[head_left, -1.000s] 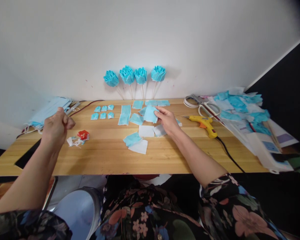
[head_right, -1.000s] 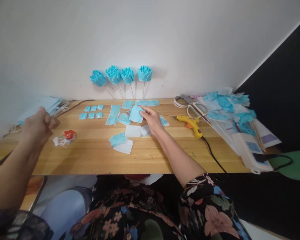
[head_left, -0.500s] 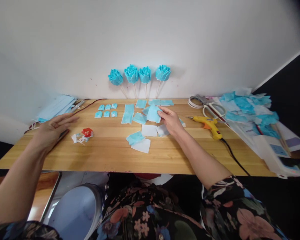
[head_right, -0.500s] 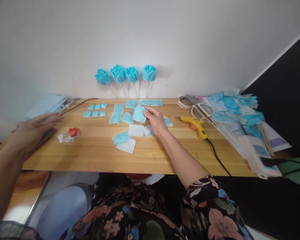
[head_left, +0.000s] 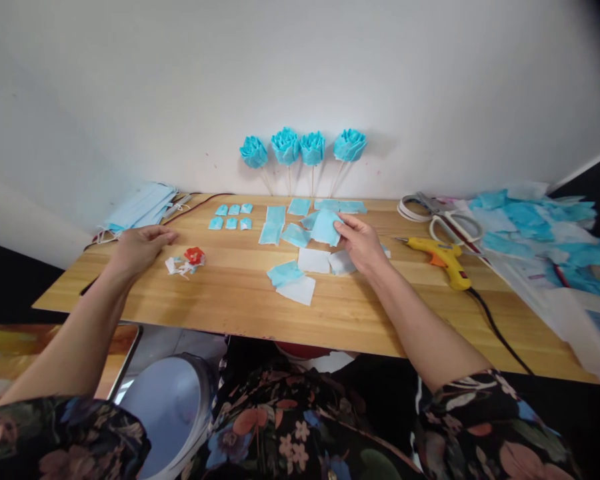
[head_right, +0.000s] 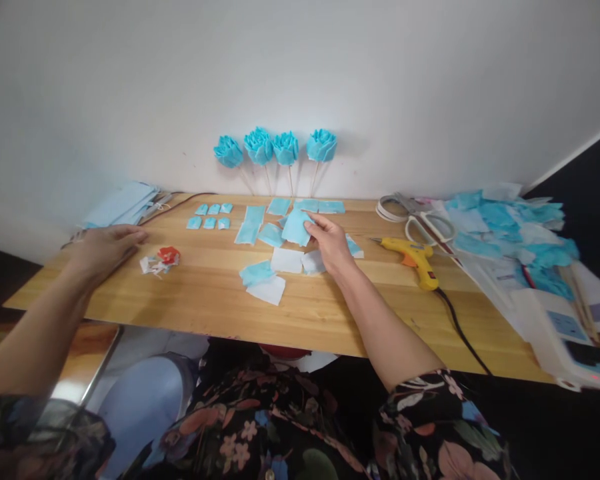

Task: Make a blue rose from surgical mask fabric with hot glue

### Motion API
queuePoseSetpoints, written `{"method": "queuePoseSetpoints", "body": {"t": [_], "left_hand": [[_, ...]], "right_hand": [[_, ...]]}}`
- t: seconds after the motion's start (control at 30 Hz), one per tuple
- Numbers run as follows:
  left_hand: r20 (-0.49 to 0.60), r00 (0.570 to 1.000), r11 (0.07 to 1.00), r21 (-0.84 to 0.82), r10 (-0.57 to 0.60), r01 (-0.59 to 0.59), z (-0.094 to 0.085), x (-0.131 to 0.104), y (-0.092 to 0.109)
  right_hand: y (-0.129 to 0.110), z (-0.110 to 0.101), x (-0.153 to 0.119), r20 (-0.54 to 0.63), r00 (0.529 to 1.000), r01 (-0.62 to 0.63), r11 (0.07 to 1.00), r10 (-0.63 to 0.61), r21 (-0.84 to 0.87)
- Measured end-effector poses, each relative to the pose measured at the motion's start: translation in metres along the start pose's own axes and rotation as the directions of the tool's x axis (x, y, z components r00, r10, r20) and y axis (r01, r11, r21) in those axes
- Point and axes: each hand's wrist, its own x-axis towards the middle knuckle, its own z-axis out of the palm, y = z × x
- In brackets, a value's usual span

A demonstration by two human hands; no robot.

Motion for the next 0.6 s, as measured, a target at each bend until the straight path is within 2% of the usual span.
{"method": "queuePoseSetpoints", "body": {"t": [0.23, 0.43, 0.6], "left_hand": [[0.030, 0.998, 0.997, -0.038, 0.064, -0.062, 0.0049, 0.0071, -0.0020], [0.045, 0.995, 0.994, 0.063, 0.086, -0.088, 0.0001, 0.0054, -0.0062], [-0.036, 0.999, 0.999, 0.019, 0.029, -0.028, -0.0001, -0.0001, 0.0006]], "right_hand": [[-0.0004, -0.0007, -0.0005, 0.008, 1.000, 0.008, 1.000, -0.008, -0.014], [-0.0019, 0.0007, -0.0023, 0.013, 1.000, -0.003, 1.000, 0.003, 0.003], [-0.0023, 0.0009, -0.0022, 0.016, 1.000, -0.004, 1.000, 0.004, -0.004]]}}
